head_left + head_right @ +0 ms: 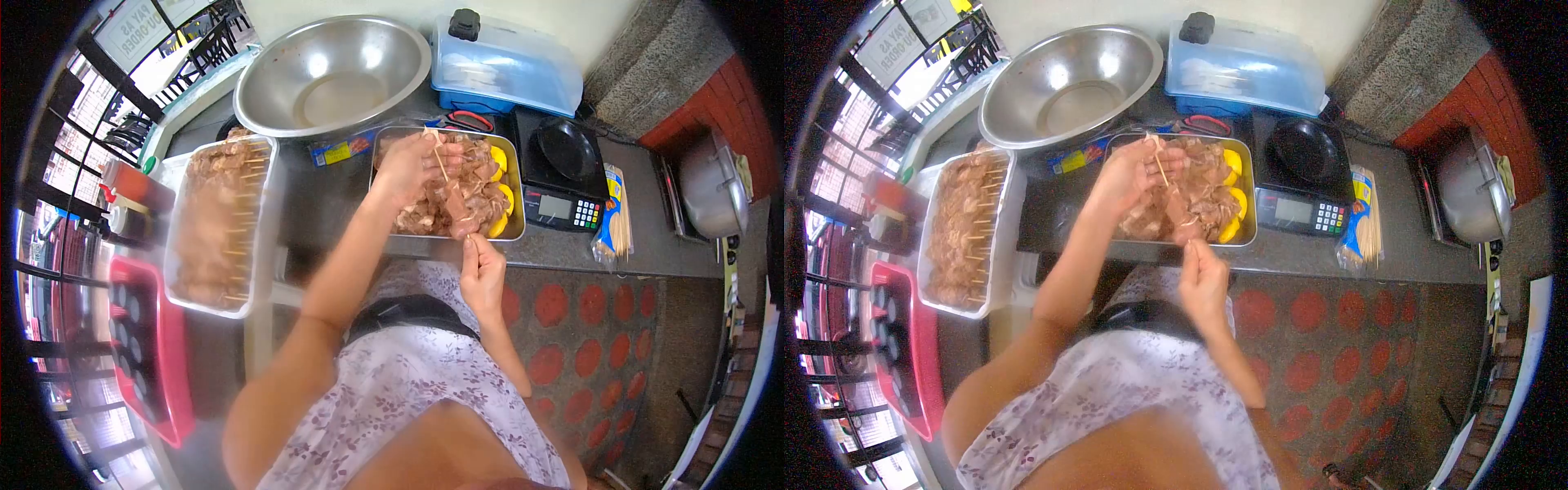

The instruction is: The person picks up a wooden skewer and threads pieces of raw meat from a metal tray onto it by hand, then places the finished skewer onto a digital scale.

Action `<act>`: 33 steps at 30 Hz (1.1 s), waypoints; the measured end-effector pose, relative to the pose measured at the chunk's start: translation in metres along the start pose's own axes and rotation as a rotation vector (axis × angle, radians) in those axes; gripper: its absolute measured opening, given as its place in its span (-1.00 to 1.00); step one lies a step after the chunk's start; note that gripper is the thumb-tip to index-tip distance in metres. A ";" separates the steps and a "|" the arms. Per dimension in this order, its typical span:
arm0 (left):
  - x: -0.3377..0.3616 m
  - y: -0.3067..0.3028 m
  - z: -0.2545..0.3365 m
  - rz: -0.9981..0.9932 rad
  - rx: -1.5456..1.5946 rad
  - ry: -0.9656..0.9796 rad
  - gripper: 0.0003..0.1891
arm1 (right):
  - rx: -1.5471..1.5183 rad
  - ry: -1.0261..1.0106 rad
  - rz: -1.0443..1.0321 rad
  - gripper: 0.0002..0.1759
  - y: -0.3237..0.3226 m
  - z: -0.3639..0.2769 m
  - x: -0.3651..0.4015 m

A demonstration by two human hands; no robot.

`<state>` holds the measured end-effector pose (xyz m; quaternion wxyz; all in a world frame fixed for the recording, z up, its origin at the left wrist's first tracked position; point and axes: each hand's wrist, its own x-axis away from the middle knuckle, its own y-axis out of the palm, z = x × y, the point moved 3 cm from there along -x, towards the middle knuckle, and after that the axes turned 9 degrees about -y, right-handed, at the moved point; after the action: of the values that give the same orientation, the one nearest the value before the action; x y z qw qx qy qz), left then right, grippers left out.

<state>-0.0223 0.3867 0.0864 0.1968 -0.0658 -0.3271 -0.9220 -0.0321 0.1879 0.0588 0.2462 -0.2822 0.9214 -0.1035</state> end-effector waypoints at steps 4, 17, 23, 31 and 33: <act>0.004 0.004 -0.002 0.050 -0.026 0.039 -0.77 | 0.035 0.028 -0.020 -0.78 0.001 -0.009 0.001; 0.024 0.023 -0.039 0.062 0.027 0.024 -0.79 | 0.081 -0.117 0.077 -0.82 0.003 -0.013 -0.013; 0.022 0.018 -0.043 0.044 -0.083 0.065 -0.74 | 0.019 -0.077 0.044 -0.79 0.001 -0.012 -0.020; 0.038 0.023 -0.024 0.005 -0.094 -0.029 -0.75 | -0.069 -0.063 -0.011 -0.78 -0.002 0.004 -0.023; 0.038 0.024 -0.027 -0.010 -0.284 0.024 -0.77 | -0.109 -0.116 0.031 -0.78 0.001 0.004 -0.023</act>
<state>-0.0473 0.3406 0.0887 0.1847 -0.0806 -0.1912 -0.9606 -0.0138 0.2016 0.0641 0.2851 -0.2862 0.9142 -0.0330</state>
